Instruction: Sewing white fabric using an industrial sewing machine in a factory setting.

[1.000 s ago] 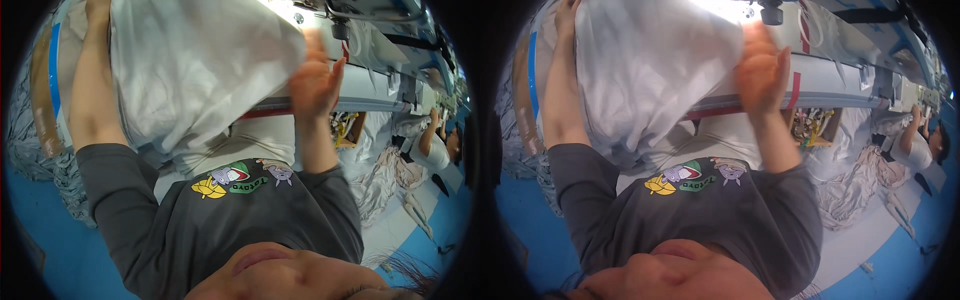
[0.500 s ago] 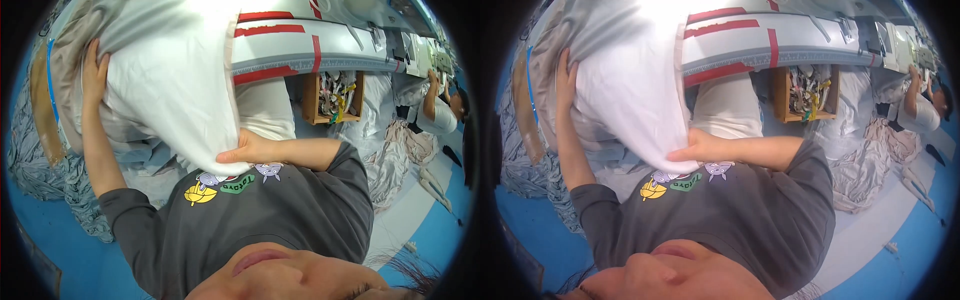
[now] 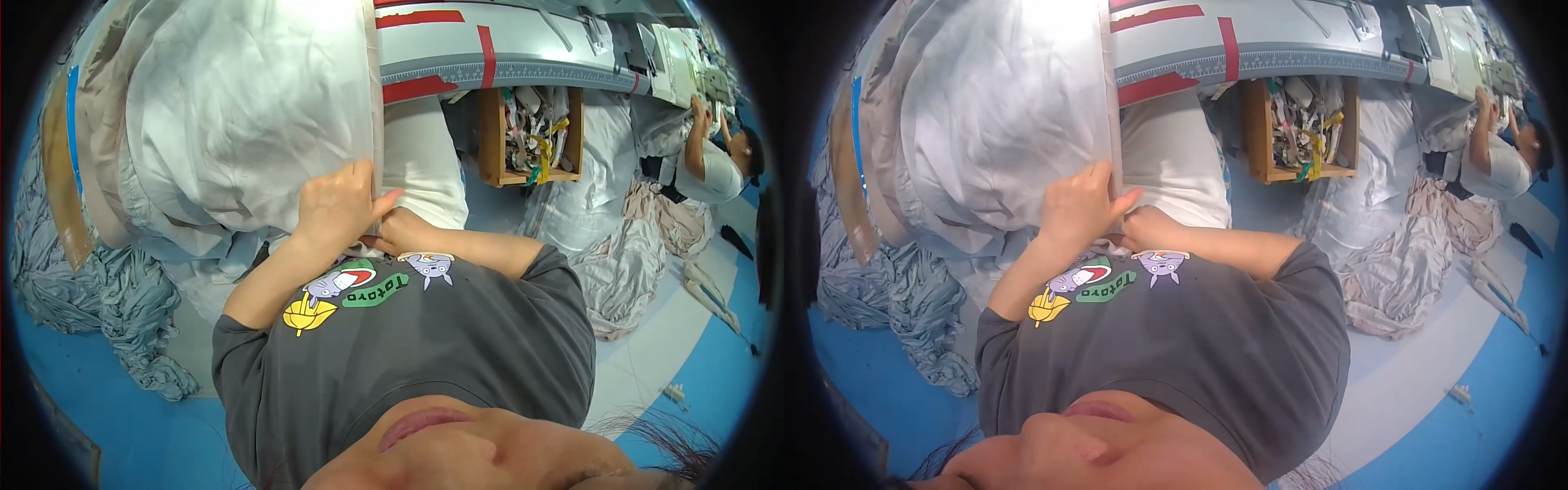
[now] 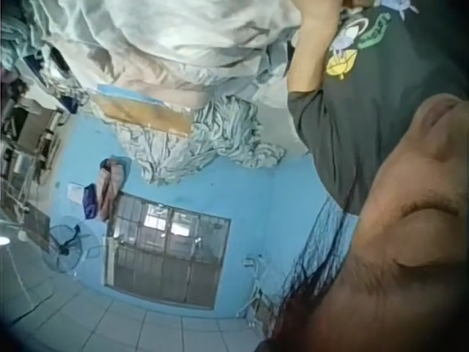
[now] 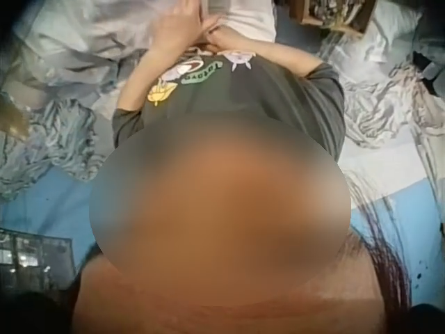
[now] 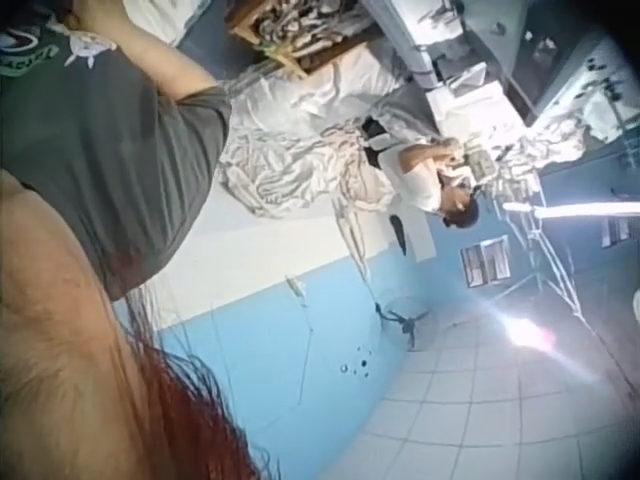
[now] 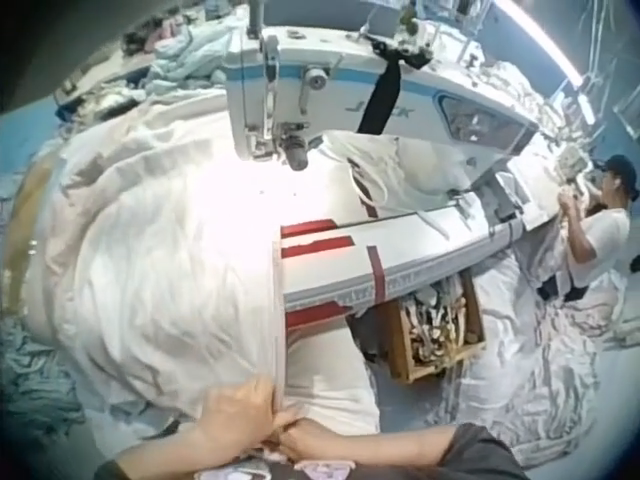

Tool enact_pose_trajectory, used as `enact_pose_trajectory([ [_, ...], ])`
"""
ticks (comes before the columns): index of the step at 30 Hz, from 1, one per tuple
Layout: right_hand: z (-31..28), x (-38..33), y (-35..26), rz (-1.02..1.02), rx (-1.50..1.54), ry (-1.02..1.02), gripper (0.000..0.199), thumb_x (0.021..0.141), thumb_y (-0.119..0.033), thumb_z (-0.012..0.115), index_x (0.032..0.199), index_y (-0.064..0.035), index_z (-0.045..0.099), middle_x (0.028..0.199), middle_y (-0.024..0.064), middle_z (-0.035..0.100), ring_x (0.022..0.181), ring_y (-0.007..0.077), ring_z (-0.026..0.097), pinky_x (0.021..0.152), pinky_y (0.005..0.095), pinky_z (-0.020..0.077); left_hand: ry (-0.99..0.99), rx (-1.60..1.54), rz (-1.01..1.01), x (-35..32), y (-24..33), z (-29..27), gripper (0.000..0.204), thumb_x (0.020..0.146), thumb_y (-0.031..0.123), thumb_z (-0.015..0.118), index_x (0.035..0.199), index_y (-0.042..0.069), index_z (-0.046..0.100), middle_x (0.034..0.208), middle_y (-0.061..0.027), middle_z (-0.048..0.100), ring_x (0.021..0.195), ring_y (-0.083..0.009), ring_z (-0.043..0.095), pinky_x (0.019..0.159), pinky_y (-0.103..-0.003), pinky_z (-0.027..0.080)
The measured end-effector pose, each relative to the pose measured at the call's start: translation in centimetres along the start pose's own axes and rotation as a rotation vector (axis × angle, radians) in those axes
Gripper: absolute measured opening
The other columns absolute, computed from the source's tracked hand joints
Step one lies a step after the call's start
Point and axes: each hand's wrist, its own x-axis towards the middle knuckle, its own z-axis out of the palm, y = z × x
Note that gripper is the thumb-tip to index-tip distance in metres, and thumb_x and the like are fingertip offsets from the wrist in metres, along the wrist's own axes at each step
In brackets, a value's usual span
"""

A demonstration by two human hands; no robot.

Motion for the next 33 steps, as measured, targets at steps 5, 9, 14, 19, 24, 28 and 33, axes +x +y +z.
enact_pose_trajectory([
  [5, -9.7, 1.5, -2.6, -0.355, -0.458, 0.027, 0.029, 0.073, -0.033, 0.071, 0.091, -0.0112, 0.065, 0.082, 0.0080, 0.065, 0.075, 0.0278, 0.064, 0.059, 0.0395, 0.0512, -0.026, -0.015, 0.116, -1.4, -1.5, 1.6, 0.020, 0.077, 0.023, 0.065, 0.073, 0.005, 0.057, 0.061, -0.0125, 0.061, 0.055, -0.0300, 0.063, 0.048, -0.039, 0.049],
  [9, -12.8, 5.5, -0.6, -0.725, -0.689, 0.286, 0.035, 0.070, -0.011, 0.071, 0.104, -0.0063, 0.065, 0.113, 0.0099, 0.065, 0.102, 0.0256, 0.063, 0.089, 0.0424, 0.0505, -0.251, -0.088, 0.322, 0.1, -1.4, -0.1, 0.015, 0.076, 0.017, 0.061, 0.072, 0.003, 0.059, 0.064, -0.0147, 0.063, 0.055, -0.0311, 0.063, 0.052, -0.040, 0.050],
  [14, -11.5, 5.7, 0.4, -0.706, -0.407, 0.163, 0.013, 0.078, -0.006, 0.062, 0.089, -0.0047, 0.069, 0.101, 0.0087, 0.069, 0.101, 0.0232, 0.065, 0.092, 0.0410, 0.0514, -0.002, -0.657, -0.004, 9.1, -5.3, -7.4, 0.020, 0.089, 0.020, 0.054, 0.097, 0.004, 0.063, 0.075, -0.0167, 0.063, 0.065, -0.0261, 0.062, 0.064, -0.036, 0.048],
  [19, -12.9, 7.6, 0.3, -0.794, -0.471, 0.105, 0.011, 0.077, -0.006, 0.063, 0.087, -0.0026, 0.069, 0.098, 0.0098, 0.069, 0.098, 0.0224, 0.066, 0.090, 0.0384, 0.0525, 0.625, -0.354, -0.018, 23.5, -16.1, -8.3, 0.030, 0.084, 0.021, 0.062, 0.109, 0.006, 0.061, 0.097, -0.0131, 0.065, 0.080, -0.0266, 0.065, 0.073, -0.037, 0.050],
  [24, -14.6, 9.3, -0.8, -0.793, -0.472, 0.055, 0.009, 0.077, -0.003, 0.062, 0.084, -0.0013, 0.068, 0.096, 0.0106, 0.068, 0.096, 0.0223, 0.067, 0.087, 0.0351, 0.0532, 0.760, -0.309, 0.019, 29.3, -18.2, -11.1, 0.032, 0.076, 0.021, 0.070, 0.103, 0.005, 0.064, 0.108, -0.0108, 0.064, 0.082, -0.0280, 0.065, 0.075, -0.038, 0.050],
  [28, -15.9, 10.5, -1.3, -0.840, -0.444, 0.055, 0.009, 0.080, -0.003, 0.060, 0.086, -0.0014, 0.068, 0.096, 0.0112, 0.068, 0.095, 0.0234, 0.068, 0.087, 0.0344, 0.0529, 0.619, -0.206, -0.256, 32.4, -17.8, -14.1, 0.025, 0.069, 0.026, 0.076, 0.079, 0.005, 0.068, 0.078, -0.0126, 0.068, 0.074, -0.0270, 0.066, 0.070, -0.037, 0.050],
  [33, -21.8, 16.0, -13.3, -0.867, -0.363, -0.010, 0.011, 0.083, -0.006, 0.059, 0.088, -0.0015, 0.068, 0.097, 0.0125, 0.069, 0.098, 0.0241, 0.067, 0.088, 0.0341, 0.0526, 0.705, -0.174, -0.082, 35.1, -18.7, -28.8, 0.027, 0.069, 0.027, 0.078, 0.075, 0.003, 0.068, 0.072, -0.0148, 0.067, 0.067, -0.0242, 0.065, 0.063, -0.035, 0.049],
])
